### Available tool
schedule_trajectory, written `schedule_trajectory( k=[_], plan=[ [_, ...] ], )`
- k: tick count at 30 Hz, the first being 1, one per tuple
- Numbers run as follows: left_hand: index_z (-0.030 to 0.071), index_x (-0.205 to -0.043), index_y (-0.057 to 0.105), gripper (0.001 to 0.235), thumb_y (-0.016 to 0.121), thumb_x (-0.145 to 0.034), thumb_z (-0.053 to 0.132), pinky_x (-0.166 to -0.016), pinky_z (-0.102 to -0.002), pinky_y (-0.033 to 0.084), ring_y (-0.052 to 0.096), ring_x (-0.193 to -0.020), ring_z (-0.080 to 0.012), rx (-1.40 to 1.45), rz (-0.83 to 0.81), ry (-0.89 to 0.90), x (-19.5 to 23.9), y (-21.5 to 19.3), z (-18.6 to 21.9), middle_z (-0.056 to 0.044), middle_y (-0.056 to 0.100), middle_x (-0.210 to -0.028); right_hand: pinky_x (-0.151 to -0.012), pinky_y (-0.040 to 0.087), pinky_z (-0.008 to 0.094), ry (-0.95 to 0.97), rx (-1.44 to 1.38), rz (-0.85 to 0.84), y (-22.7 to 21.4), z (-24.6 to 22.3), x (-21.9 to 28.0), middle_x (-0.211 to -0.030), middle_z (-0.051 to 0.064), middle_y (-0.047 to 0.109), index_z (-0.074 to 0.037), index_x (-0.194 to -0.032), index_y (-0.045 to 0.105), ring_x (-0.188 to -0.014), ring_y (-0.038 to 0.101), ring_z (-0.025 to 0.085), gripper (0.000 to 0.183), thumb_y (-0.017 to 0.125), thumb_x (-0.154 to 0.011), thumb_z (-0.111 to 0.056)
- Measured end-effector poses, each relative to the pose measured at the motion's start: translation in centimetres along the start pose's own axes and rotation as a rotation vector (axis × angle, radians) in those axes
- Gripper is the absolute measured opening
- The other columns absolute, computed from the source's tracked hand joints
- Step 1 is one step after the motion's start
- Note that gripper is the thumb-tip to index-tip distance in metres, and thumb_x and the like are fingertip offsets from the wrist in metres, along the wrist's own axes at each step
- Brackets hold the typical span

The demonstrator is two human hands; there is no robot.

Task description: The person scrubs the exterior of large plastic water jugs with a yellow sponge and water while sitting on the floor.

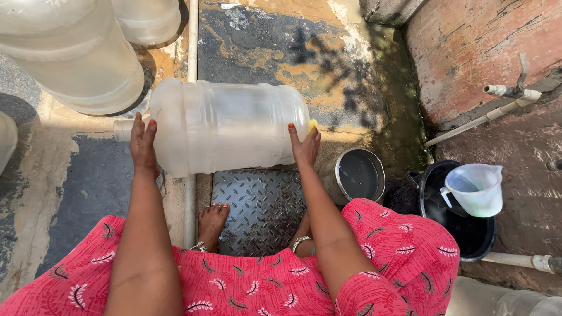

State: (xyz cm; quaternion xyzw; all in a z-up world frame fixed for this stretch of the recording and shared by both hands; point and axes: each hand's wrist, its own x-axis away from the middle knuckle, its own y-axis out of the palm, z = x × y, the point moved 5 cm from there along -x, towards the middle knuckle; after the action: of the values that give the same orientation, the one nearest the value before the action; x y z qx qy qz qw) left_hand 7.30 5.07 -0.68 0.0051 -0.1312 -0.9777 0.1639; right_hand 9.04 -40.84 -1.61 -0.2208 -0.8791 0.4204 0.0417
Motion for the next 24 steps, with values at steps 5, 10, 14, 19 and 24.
schedule_trajectory(
  k=[5,10,14,19,24],
  plan=[
    [0.006,-0.162,0.026,0.109,0.083,-0.082,0.051,-0.121,-0.044,0.032,0.028,-0.154,-0.0330,-0.299,0.095,-0.011,2.1,1.4,0.2,-0.020,0.022,-0.168,-0.103,0.049,0.046,0.292,-0.118,-0.204,1.3,1.4,-3.4,-0.120,0.030,0.068,0.009,-0.121,0.063,-0.115,0.067,0.042,0.117,0.066,-0.060,-0.090],
    [0.022,-0.164,0.029,0.105,0.070,-0.083,0.073,-0.119,-0.050,0.032,0.033,-0.153,-0.0390,-0.879,0.083,-0.163,-0.1,2.7,4.5,-0.021,0.038,-0.162,-0.101,0.050,0.050,0.269,0.084,-0.272,0.4,-0.9,-5.4,-0.123,0.031,0.066,0.008,-0.121,0.064,-0.118,0.065,0.044,0.105,0.059,-0.072,-0.085],
    [0.035,-0.162,0.032,0.088,0.059,-0.087,0.071,-0.114,-0.053,0.040,0.049,-0.139,-0.0444,-0.973,0.144,-0.168,-0.9,3.6,5.3,-0.021,0.041,-0.159,-0.114,0.036,0.054,-0.237,0.248,0.124,0.5,-9.3,-3.3,-0.141,0.035,0.053,0.013,-0.136,0.053,-0.138,0.047,0.048,0.096,0.047,-0.091,-0.072],
    [0.034,-0.163,0.030,0.081,0.059,-0.096,0.068,-0.111,-0.057,0.037,0.044,-0.135,-0.0541,-1.028,0.132,-0.115,-1.4,3.2,3.6,-0.029,0.035,-0.157,-0.129,0.017,0.057,-0.690,0.073,-0.161,7.1,-20.9,7.1,-0.160,0.024,0.035,-0.003,-0.156,0.037,-0.155,0.030,0.041,0.077,0.034,-0.105,-0.061],
    [0.037,-0.161,0.028,0.078,0.055,-0.095,0.069,-0.110,-0.056,0.041,0.049,-0.134,-0.0527,-0.980,0.107,-0.178,-2.1,2.5,3.3,-0.027,0.037,-0.156,-0.131,0.022,0.052,-0.850,-0.050,-0.344,10.7,-25.5,12.3,-0.167,0.017,0.036,-0.010,-0.163,0.033,-0.156,0.032,0.038,0.070,0.028,-0.108,-0.053]
  ],
)
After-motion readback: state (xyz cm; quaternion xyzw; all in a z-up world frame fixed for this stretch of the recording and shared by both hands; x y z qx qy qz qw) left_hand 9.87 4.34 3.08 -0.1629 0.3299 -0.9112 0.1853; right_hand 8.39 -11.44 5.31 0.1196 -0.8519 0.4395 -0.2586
